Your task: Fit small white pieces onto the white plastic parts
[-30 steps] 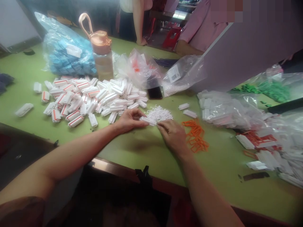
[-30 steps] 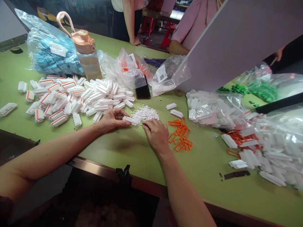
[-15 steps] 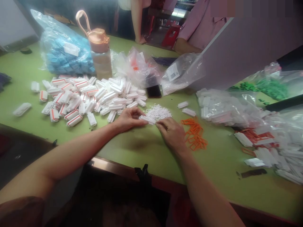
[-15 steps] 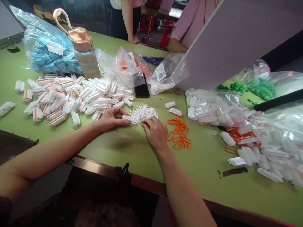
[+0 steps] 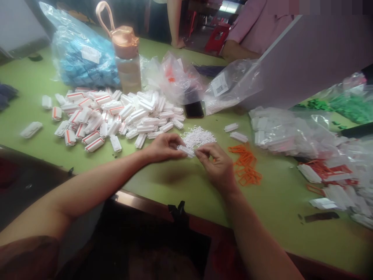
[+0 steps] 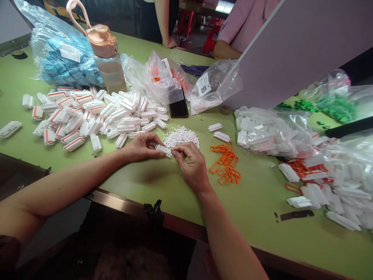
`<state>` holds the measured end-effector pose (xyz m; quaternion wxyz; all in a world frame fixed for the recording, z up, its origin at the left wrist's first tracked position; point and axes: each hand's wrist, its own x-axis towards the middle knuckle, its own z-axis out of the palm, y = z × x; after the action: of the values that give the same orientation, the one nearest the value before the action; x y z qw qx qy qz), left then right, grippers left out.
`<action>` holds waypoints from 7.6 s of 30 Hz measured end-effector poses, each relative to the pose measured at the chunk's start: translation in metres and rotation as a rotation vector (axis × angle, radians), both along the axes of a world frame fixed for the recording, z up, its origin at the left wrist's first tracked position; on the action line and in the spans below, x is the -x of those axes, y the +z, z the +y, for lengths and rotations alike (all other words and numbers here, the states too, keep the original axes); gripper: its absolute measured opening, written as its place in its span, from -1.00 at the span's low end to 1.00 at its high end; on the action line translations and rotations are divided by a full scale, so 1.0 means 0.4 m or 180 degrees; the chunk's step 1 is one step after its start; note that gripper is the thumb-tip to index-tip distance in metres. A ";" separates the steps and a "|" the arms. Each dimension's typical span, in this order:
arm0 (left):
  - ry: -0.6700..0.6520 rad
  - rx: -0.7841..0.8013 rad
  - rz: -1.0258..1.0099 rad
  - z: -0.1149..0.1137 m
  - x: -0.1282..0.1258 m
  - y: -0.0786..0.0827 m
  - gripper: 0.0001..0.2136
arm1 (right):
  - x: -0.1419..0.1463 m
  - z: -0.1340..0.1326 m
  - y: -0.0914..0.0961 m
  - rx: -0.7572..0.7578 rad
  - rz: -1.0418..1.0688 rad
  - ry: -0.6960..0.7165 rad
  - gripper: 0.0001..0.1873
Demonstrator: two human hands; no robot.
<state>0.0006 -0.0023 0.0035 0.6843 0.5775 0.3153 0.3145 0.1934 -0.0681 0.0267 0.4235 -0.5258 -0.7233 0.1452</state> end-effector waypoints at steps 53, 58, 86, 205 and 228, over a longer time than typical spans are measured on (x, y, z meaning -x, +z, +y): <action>0.0279 0.0509 -0.0643 -0.001 0.002 -0.006 -0.65 | 0.005 -0.003 -0.034 -0.0793 -0.0922 0.0062 -0.65; 0.0276 0.0461 -0.0658 0.003 0.001 -0.013 -0.64 | -0.008 -0.001 -0.037 -0.1000 -0.0989 0.0152 -0.55; 0.0388 0.0205 -0.0342 0.012 0.000 -0.030 -0.62 | -0.087 0.044 -0.047 0.0383 -0.1443 -0.0167 -0.81; 0.0093 -0.0232 -0.0064 0.002 -0.001 -0.016 -0.72 | 0.053 -0.008 0.010 -0.0659 -0.1471 -0.0094 -0.76; 0.0819 -0.0044 -0.0519 0.021 -0.007 -0.028 -0.64 | -0.072 0.027 -0.006 0.0866 -0.1800 -0.0299 -0.78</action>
<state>0.0033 0.0062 -0.0079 0.6577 0.5095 0.3279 0.4475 0.2220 -0.0574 0.0242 0.1376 -0.6299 -0.7612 0.0690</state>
